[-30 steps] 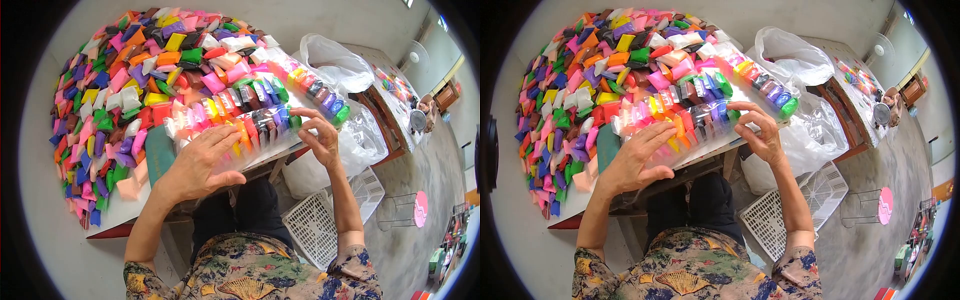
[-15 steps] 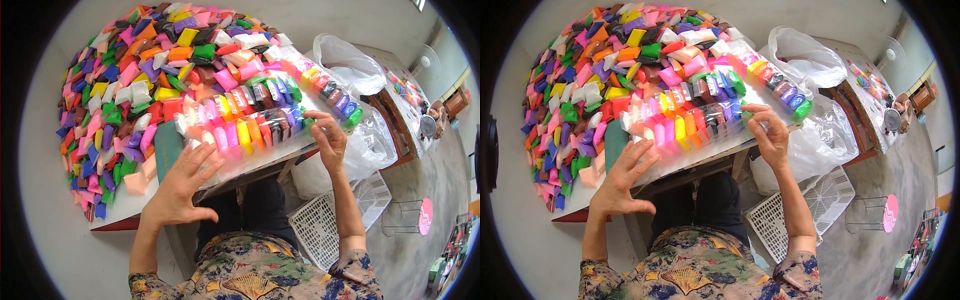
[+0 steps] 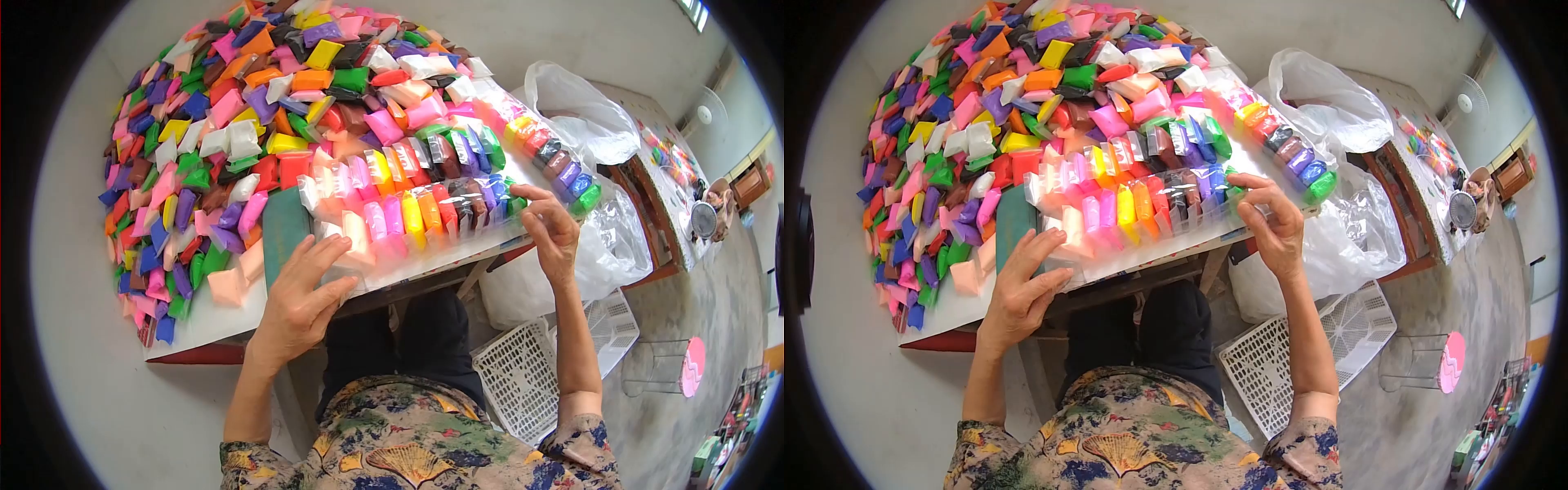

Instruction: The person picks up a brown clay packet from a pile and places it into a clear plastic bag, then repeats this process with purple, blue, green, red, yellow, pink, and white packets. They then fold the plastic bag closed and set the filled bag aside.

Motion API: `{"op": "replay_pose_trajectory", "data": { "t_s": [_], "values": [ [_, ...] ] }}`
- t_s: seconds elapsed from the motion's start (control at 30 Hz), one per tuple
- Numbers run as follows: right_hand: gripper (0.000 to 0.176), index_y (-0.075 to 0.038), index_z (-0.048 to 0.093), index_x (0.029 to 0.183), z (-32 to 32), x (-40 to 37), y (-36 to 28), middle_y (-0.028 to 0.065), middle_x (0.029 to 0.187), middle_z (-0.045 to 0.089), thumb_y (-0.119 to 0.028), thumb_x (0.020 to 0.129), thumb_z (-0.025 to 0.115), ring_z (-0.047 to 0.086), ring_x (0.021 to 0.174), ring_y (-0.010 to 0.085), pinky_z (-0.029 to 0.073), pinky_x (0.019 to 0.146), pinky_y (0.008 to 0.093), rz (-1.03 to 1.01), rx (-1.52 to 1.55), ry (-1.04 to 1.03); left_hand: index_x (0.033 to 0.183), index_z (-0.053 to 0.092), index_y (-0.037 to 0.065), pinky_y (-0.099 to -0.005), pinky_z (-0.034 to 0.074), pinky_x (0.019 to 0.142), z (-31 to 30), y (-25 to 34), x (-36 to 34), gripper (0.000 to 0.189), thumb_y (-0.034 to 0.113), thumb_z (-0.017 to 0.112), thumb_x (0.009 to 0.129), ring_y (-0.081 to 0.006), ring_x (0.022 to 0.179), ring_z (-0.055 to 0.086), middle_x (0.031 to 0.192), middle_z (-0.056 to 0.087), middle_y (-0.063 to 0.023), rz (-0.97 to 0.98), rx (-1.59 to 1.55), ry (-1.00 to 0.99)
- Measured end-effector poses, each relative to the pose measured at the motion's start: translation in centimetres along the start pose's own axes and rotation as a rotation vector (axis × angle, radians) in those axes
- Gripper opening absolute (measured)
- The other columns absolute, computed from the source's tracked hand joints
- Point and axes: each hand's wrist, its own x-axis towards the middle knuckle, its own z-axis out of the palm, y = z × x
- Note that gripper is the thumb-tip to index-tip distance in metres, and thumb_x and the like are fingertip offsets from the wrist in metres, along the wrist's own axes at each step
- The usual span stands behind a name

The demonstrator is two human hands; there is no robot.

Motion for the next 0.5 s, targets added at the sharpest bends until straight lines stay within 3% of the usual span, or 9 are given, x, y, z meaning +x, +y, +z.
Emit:
{"op": "replay_pose_trajectory", "data": {
  "t_s": [0.27,0.37,0.5],
  "values": [
    [0.005,-0.002,0.063,0.087,-0.6,0.1,0.1,0.0148,0.115,0.073,-0.001,0.088,0.067,0.061,0.118,0.0292,0.043,0.104,0.041,-0.095,-0.11,-0.059,0.099,0.067,-0.002,-0.0437,0.046,0.102,1.4,1.3,1.4,0.011,0.005,0.067,0.09,-0.0387,0.115,0.06,0.125,0.064,-0.0197,-0.215,-0.204,0.217],
    [0.004,-0.001,0.063,0.087,-0.3,0.1,0.3,0.0126,0.112,0.074,-0.001,0.089,0.066,0.062,0.117,0.0295,0.044,0.104,0.0425,-0.082,-0.1,-0.019,0.098,0.068,-0.002,-0.0314,0.049,0.09,1.9,1.5,1.5,0.018,0.012,0.058,0.102,-0.0203,0.104,0.063,0.118,0.068,-0.0132,-0.384,-0.325,0.324],
    [0.004,-0.001,0.063,0.087,0.0,0.2,0.1,0.0122,0.109,0.074,-0.001,0.091,0.064,0.063,0.114,0.0284,0.045,0.102,0.0414,-0.05,-0.055,0.022,0.097,0.069,-0.003,-0.0271,0.05,0.087,2.2,2.3,2.9,0.02,0.014,0.059,0.102,-0.0116,0.095,0.063,0.103,0.072,-0.0073,-0.564,-0.522,0.48]
  ]
}}
